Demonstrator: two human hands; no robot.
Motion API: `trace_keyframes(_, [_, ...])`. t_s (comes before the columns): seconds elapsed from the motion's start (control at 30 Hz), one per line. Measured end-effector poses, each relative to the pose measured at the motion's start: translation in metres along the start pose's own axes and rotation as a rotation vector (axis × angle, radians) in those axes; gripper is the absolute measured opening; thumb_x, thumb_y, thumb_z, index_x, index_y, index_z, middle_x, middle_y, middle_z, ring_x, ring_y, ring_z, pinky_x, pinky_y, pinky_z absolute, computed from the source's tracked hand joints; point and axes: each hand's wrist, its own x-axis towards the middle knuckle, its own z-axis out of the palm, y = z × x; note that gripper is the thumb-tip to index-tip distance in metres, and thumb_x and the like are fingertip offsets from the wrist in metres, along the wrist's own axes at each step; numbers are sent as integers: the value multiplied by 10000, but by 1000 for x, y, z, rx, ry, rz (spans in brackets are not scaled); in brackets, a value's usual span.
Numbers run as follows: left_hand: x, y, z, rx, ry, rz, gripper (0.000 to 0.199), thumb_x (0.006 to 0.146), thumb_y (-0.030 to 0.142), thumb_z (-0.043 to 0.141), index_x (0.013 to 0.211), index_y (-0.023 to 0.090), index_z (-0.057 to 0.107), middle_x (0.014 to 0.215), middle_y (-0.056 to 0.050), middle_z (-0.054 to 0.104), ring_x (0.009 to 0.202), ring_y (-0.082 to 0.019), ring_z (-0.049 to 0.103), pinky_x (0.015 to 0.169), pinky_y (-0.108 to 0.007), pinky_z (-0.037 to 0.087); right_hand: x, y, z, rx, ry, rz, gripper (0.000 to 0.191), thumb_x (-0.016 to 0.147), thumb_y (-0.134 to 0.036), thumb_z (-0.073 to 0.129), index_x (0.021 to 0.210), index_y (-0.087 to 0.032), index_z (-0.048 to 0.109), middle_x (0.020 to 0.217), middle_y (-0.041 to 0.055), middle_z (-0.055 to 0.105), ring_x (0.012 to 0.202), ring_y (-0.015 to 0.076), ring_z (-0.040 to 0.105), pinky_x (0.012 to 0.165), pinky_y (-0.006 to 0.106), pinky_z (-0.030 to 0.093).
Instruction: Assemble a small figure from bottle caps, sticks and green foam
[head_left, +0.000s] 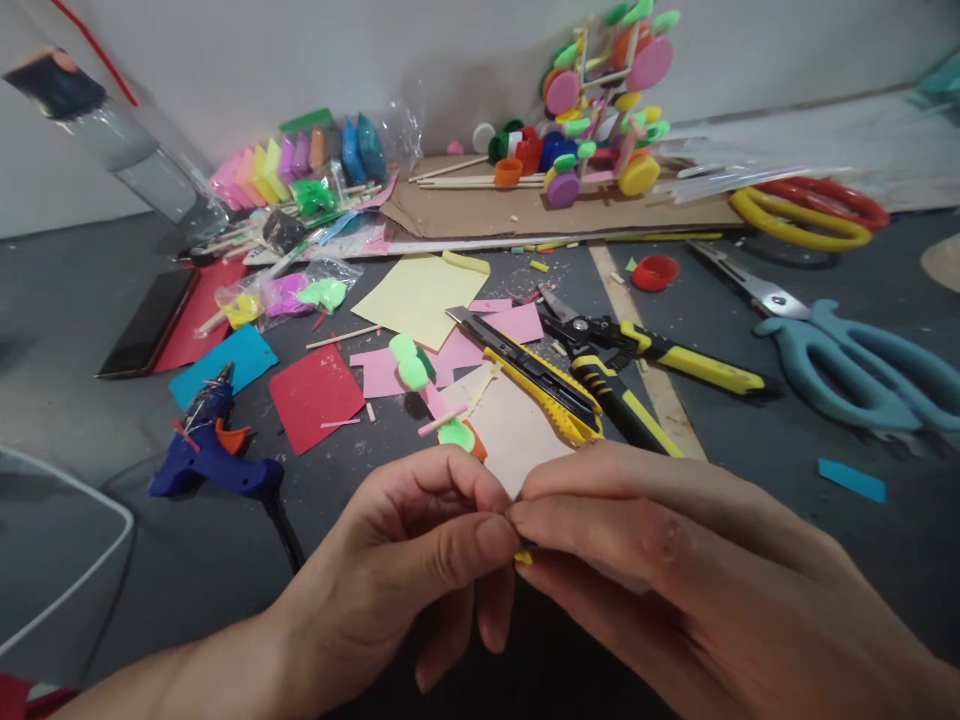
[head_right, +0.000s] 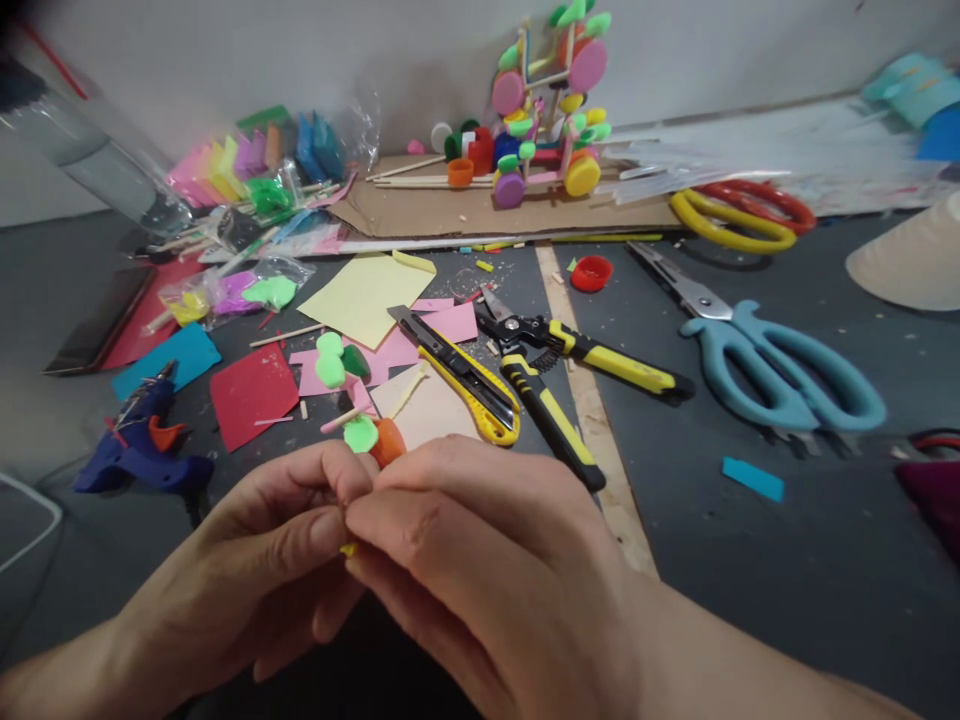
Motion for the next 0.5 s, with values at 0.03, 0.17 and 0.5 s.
trace_keyframes(0.03, [0, -1, 0, -10, 2, 1, 171, 886, 358, 690, 895, 208, 608, 591, 49, 657, 322, 4, 421, 324, -58, 344, 0, 0, 1, -5, 8, -7, 69, 918, -166, 620, 968, -214, 613, 903, 2, 738, 793, 115, 718, 705, 166, 609])
trace_keyframes(0.17, [1, -3, 0, -61, -21, 20, 145, 877, 330, 705, 893, 208, 629, 611, 45, 677, 369, -13, 505, 345, -60, 406, 1, -3, 3, 46, 62, -48, 96, 930, -133, 572, 921, -222, 608, 827, -7, 734, 695, 106, 688, 597, 191, 581])
trace_keyframes(0.5, [-2, -2, 1, -42, -52, 66, 62, 911, 267, 664, 904, 206, 660, 683, 21, 656, 525, -43, 601, 414, -65, 481, 4, -5, -4, -61, 49, -13, 141, 841, -59, 605, 847, -197, 573, 757, -25, 697, 648, 53, 652, 597, 141, 527])
